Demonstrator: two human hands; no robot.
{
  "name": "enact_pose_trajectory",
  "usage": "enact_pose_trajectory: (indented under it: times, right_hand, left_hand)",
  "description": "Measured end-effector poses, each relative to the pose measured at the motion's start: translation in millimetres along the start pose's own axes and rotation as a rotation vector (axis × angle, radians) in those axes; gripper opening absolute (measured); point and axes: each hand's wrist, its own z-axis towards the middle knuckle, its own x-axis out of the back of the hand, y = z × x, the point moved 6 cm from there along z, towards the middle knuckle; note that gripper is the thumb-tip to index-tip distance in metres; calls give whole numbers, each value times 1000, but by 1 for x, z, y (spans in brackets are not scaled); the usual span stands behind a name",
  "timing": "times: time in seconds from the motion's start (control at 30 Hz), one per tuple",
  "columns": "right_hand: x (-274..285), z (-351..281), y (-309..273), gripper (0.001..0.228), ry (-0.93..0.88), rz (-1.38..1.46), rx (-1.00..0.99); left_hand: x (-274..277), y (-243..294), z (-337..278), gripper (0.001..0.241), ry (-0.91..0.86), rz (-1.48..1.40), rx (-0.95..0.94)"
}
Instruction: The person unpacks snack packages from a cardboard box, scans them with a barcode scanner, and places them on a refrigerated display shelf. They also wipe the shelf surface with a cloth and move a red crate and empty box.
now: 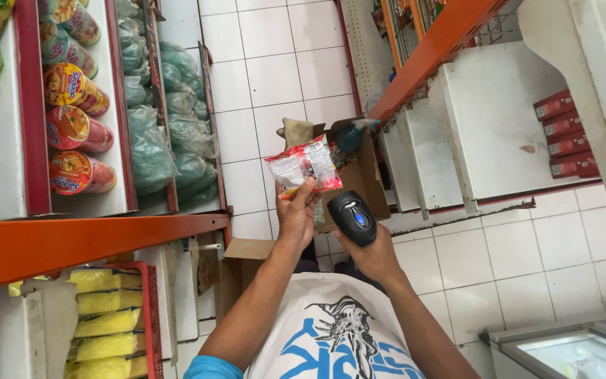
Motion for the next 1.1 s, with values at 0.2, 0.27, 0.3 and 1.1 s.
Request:
enact_pose_trajectory:
  times: [0.2, 0.27, 0.3, 1.1]
  right_hand:
    - [0, 0, 6, 21, -17, 19, -29]
    - [0, -1, 7, 20, -15, 30, -18]
    - [0, -1, 6, 20, -15, 34, -11]
    - [5, 44, 35, 26, 228, 550, 41]
  left_hand:
    - [-1, 0, 0, 53, -15, 4, -5]
    - [-1, -1, 0, 54, -4, 3, 10]
    - [0, -1, 0, 55, 1, 2, 16]
    - [9, -33, -11, 32, -67, -13, 222]
